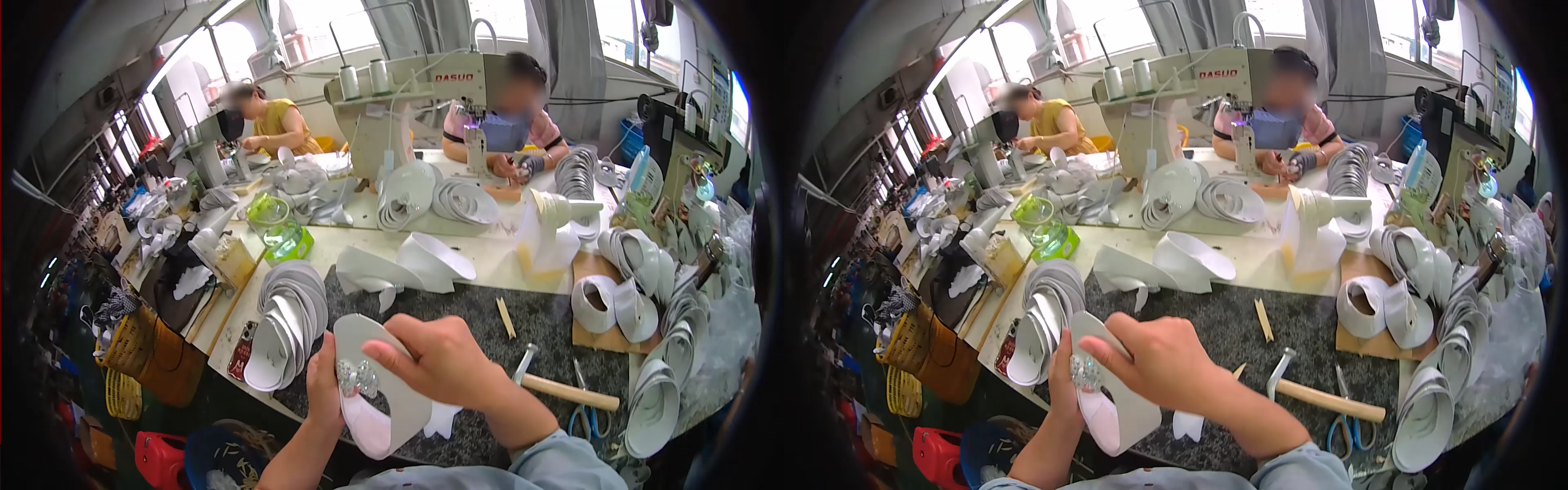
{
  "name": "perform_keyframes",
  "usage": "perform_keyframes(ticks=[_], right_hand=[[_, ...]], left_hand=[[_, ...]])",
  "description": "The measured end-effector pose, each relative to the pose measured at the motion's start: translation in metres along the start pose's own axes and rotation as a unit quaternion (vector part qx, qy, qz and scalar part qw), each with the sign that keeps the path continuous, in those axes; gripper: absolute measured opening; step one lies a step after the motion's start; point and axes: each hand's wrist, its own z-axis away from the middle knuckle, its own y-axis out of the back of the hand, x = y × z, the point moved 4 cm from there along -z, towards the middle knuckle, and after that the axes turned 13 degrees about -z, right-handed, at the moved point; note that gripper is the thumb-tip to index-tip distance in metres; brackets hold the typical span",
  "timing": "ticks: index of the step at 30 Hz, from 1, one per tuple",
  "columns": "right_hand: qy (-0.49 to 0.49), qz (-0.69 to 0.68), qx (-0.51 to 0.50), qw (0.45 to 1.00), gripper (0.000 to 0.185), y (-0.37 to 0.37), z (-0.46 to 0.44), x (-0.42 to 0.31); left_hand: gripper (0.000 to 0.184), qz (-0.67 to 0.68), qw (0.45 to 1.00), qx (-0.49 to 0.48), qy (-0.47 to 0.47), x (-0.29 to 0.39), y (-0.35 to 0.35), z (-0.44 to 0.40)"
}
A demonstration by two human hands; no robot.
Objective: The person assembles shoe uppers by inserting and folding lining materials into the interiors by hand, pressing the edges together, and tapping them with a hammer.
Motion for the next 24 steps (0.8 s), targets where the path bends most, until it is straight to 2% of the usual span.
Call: perform_keyframes(ticks=[1, 3, 5, 6, 7, 9, 10, 11, 13, 15, 17, 18, 21, 23, 24], right_hand=[[0.012, 0.042, 0.0, 0.999, 0.021, 0.005, 0.002, -0.002], [0.044, -0.035, 0.138, 0.989, 0.02, 0.029, 0.004, -0.007], [0.148, -0.053, 0.231, 0.96, 0.024, 0.069, 0.014, -0.028], [0.141, -0.129, 0.313, 0.93, 0.001, 0.08, 0.039, -0.025], [0.14, -0.139, 0.312, 0.929, 0.001, 0.093, 0.051, -0.028], [0.388, -0.251, 0.333, 0.822, 0.014, 0.125, 0.085, -0.056], [0.422, -0.248, 0.338, 0.804, 0.003, 0.127, 0.092, -0.066], [0.421, -0.238, 0.341, 0.806, 0.003, 0.128, 0.089, -0.067], [0.535, -0.318, 0.342, 0.704, 0.007, 0.131, 0.087, -0.07], [0.523, -0.317, 0.365, 0.702, 0.007, 0.135, 0.082, -0.067], [0.558, -0.313, 0.378, 0.669, 0.007, 0.139, 0.084, -0.064], [0.562, -0.304, 0.377, 0.671, 0.007, 0.142, 0.085, -0.062], [0.554, -0.297, 0.374, 0.682, 0.008, 0.15, 0.089, -0.061], [0.557, -0.268, 0.391, 0.681, 0.01, 0.153, 0.095, -0.063], [0.556, -0.259, 0.392, 0.686, 0.01, 0.155, 0.098, -0.064]], left_hand=[[0.044, 0.018, 1.0, -0.019, 0.011, -0.002, 0.0, -0.001], [0.044, 0.019, 0.999, -0.035, 0.023, 0.0, -0.008, -0.004], [0.046, -0.004, 0.999, 0.01, 0.035, 0.0, -0.019, -0.003], [0.047, 0.013, 0.999, 0.004, 0.051, -0.002, -0.022, -0.003], [0.047, 0.008, 0.999, 0.012, 0.05, 0.0, -0.027, -0.007], [0.046, 0.021, 0.997, 0.027, 0.067, -0.002, -0.04, -0.011], [0.046, 0.009, 0.998, -0.013, 0.062, -0.004, -0.041, -0.015], [0.046, 0.009, 0.997, -0.022, 0.067, -0.007, -0.047, -0.019], [0.046, -0.001, 0.998, -0.04, 0.04, -0.007, -0.061, -0.028], [0.047, -0.019, 0.998, -0.06, 0.031, -0.01, -0.066, -0.033], [0.047, -0.004, 0.997, -0.064, 0.043, -0.012, -0.076, -0.041], [0.046, -0.014, 0.999, -0.022, 0.039, -0.011, -0.088, -0.04], [0.046, -0.014, 0.999, -0.024, 0.044, -0.015, -0.096, -0.045], [0.038, 0.001, 0.998, -0.044, 0.051, -0.024, -0.092, -0.049], [0.042, 0.005, 0.997, -0.056, 0.055, -0.025, -0.093, -0.049]])
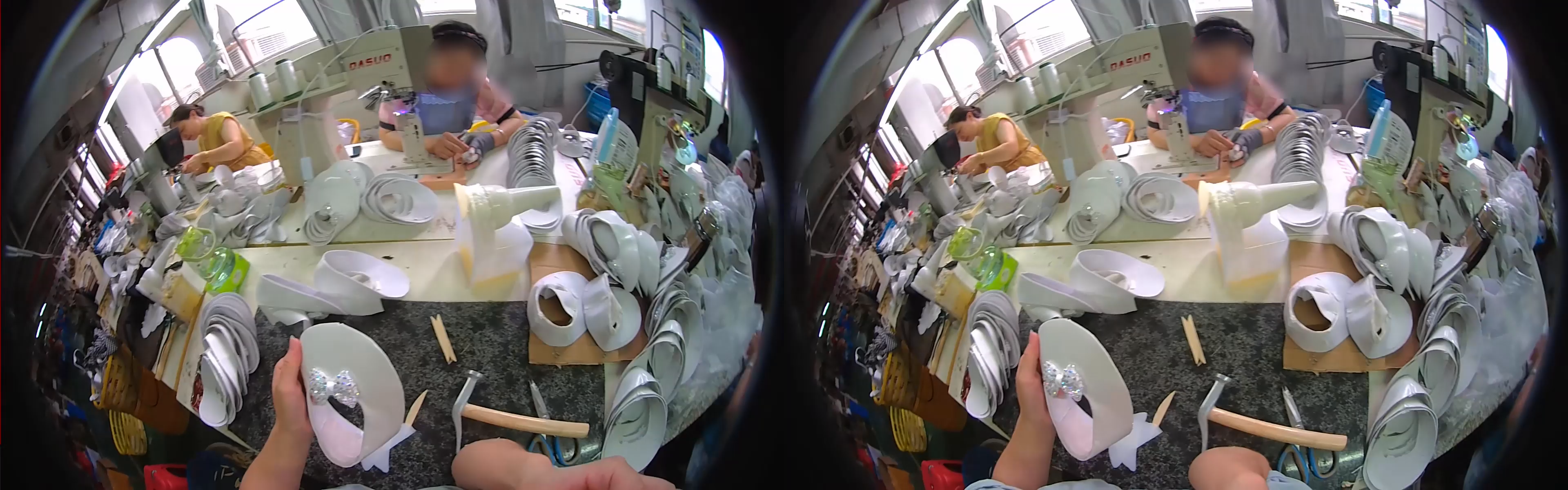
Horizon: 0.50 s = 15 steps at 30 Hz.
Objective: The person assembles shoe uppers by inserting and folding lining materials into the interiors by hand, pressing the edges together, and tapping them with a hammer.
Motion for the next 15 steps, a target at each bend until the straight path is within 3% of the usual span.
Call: perform_keyframes(ticks=[8, 10, 13, 14, 15], right_hand=[[0.012, -0.034, -0.007, 0.999, 0.009, 0.0, -0.001, 0.002], [0.003, -0.057, 0.001, 0.998, 0.006, -0.004, 0.0, 0.002], [-0.028, -0.076, -0.008, 0.997, 0.005, 0.004, 0.001, -0.002], [-0.061, -0.056, -0.002, 0.997, 0.009, 0.007, 0.003, -0.005], [-0.02, -0.056, 0.09, 0.994, 0.012, 0.006, 0.008, 0.003]], left_hand=[[0.046, 0.03, 0.999, -0.024, 0.016, 0.003, -0.014, 0.003], [0.037, 0.004, 0.999, 0.029, 0.014, 0.007, -0.016, 0.006], [0.037, -0.003, 0.997, 0.078, 0.003, 0.012, -0.013, 0.009], [0.037, -0.005, 1.0, 0.022, -0.022, 0.01, -0.003, 0.009], [0.037, -0.011, 1.0, 0.004, -0.019, 0.009, 0.003, 0.013]])
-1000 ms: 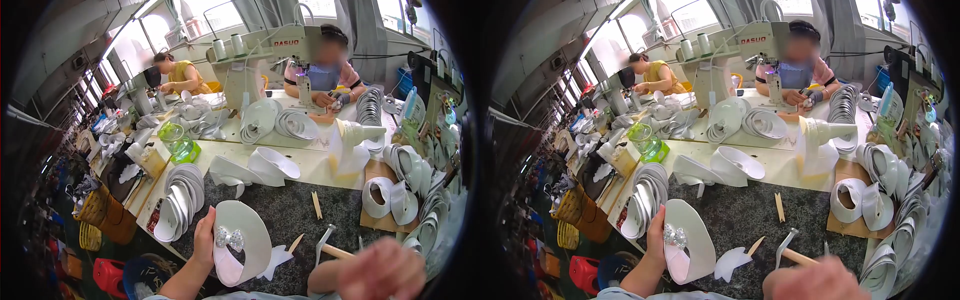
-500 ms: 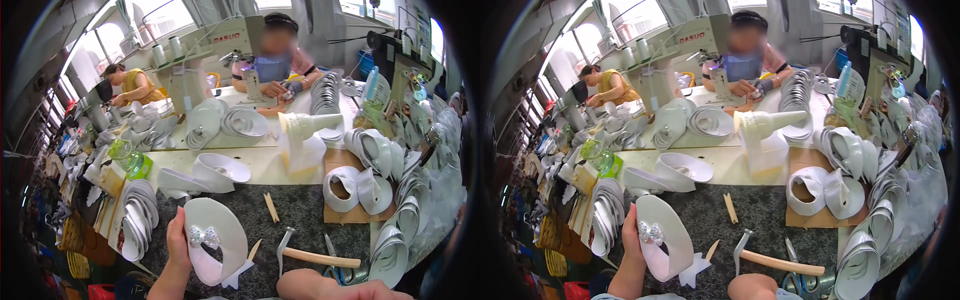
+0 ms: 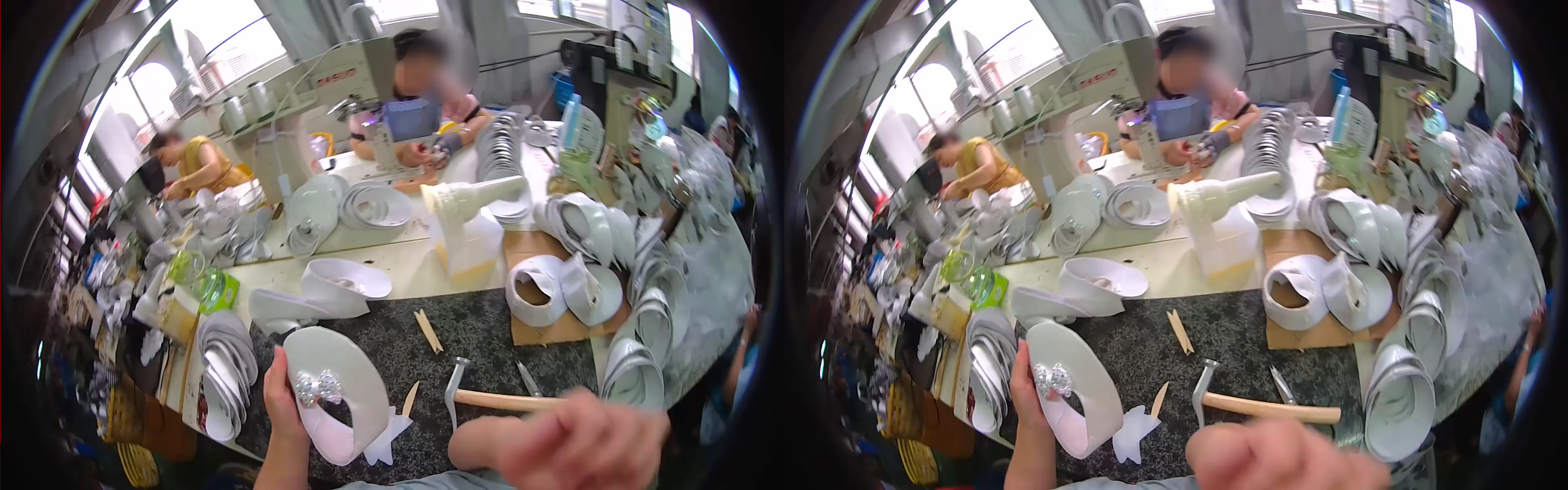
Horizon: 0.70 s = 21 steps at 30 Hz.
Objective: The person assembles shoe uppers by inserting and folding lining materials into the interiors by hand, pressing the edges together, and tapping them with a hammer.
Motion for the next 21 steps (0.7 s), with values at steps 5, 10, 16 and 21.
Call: perform_keyframes(ticks=[5, 10, 16, 21], right_hand=[[-0.247, -0.028, 0.128, 0.96, 0.009, 0.033, 0.023, 0.041], [-0.526, 0.186, 0.007, 0.83, 0.029, 0.024, 0.048, 0.081], [-0.526, 0.375, -0.148, 0.749, 0.025, 0.066, 0.118, 0.137], [-0.776, 0.205, -0.006, 0.597, 0.04, 0.085, 0.172, 0.14]], left_hand=[[0.042, 0.001, 0.999, 0.041, -0.01, 0.001, 0.015, -0.003], [0.04, -0.044, 0.991, 0.11, -0.056, 0.014, 0.031, -0.005], [0.035, 0.029, 0.996, 0.071, -0.044, 0.012, 0.053, -0.029], [0.039, 0.012, 0.997, 0.049, -0.05, 0.011, 0.071, -0.016]])
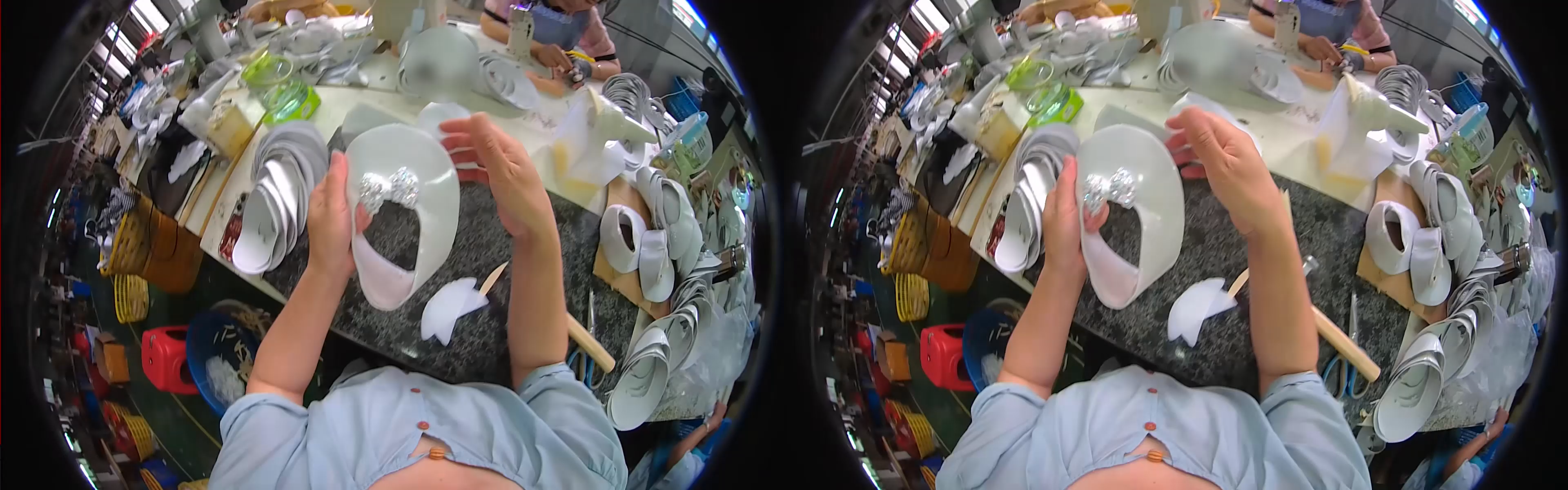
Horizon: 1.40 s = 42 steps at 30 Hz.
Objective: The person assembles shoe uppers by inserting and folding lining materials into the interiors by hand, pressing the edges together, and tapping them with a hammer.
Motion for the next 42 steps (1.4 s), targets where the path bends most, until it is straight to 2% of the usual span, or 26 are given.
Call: perform_keyframes(ticks=[1, 3, 4, 5, 7, 8, 10, 15, 17, 26, 31, 33, 36, 38, 41, 42], right_hand=[[-0.012, -0.002, 0.002, 1.0, 0.04, 0.0, 0.002, 0.01], [-0.107, 0.138, -0.086, 0.981, 0.035, -0.006, 0.008, 0.037], [-0.075, 0.077, -0.048, 0.993, 0.031, -0.006, 0.012, 0.044], [-0.077, 0.08, -0.045, 0.993, 0.031, -0.006, 0.014, 0.049], [-0.103, -0.057, 0.05, 0.992, 0.03, 0.003, 0.019, 0.057], [-0.1, -0.08, 0.064, 0.99, 0.03, 0.007, 0.02, 0.063], [-0.107, -0.093, 0.093, 0.985, 0.03, 0.009, 0.023, 0.07], [-0.138, -0.12, 0.159, 0.97, 0.03, 0.006, 0.028, 0.096], [-0.149, -0.106, 0.147, 0.972, 0.029, 0.004, 0.028, 0.103], [-0.071, -0.069, 0.088, 0.991, 0.027, -0.009, 0.038, 0.096], [-0.068, -0.071, 0.084, 0.992, 0.027, -0.007, 0.039, 0.098], [-0.07, -0.076, 0.087, 0.991, 0.027, -0.007, 0.038, 0.097], [-0.077, -0.125, 0.095, 0.985, 0.028, -0.006, 0.039, 0.098], [-0.083, -0.146, 0.09, 0.982, 0.029, -0.001, 0.037, 0.102], [-0.102, -0.16, 0.101, 0.977, 0.026, -0.006, 0.04, 0.1], [-0.116, -0.167, 0.15, 0.968, 0.023, -0.011, 0.041, 0.1]], left_hand=[[0.041, -0.042, 0.998, 0.039, 0.0, 0.0, 0.004, 0.002], [0.044, -0.085, 0.994, 0.074, 0.009, -0.005, 0.019, 0.003], [0.046, -0.034, 0.999, -0.001, 0.03, -0.013, 0.024, 0.001], [0.048, 0.02, 0.996, -0.077, 0.048, -0.019, 0.026, -0.001], [0.053, 0.031, 0.993, -0.095, 0.06, -0.028, 0.032, 0.004], [0.052, 0.019, 0.992, -0.113, 0.045, -0.029, 0.032, 0.009], [0.065, -0.006, 0.989, -0.146, 0.015, -0.031, 0.033, 0.022], [0.061, 0.086, 0.976, -0.165, 0.112, -0.047, 0.048, 0.046], [0.061, 0.09, 0.977, -0.165, 0.096, -0.051, 0.055, 0.047], [0.063, 0.079, 0.982, -0.164, 0.05, -0.042, 0.068, 0.051], [0.066, 0.021, 0.981, -0.193, -0.01, -0.035, 0.067, 0.053], [0.067, 0.0, 0.983, -0.183, -0.013, -0.032, 0.066, 0.054], [0.065, 0.018, 0.982, -0.186, -0.003, -0.031, 0.064, 0.056], [0.063, 0.08, 0.98, -0.181, 0.027, -0.028, 0.062, 0.056], [0.061, 0.076, 0.979, -0.191, 0.015, -0.028, 0.06, 0.057], [0.061, 0.084, 0.979, -0.187, 0.023, -0.027, 0.059, 0.058]])
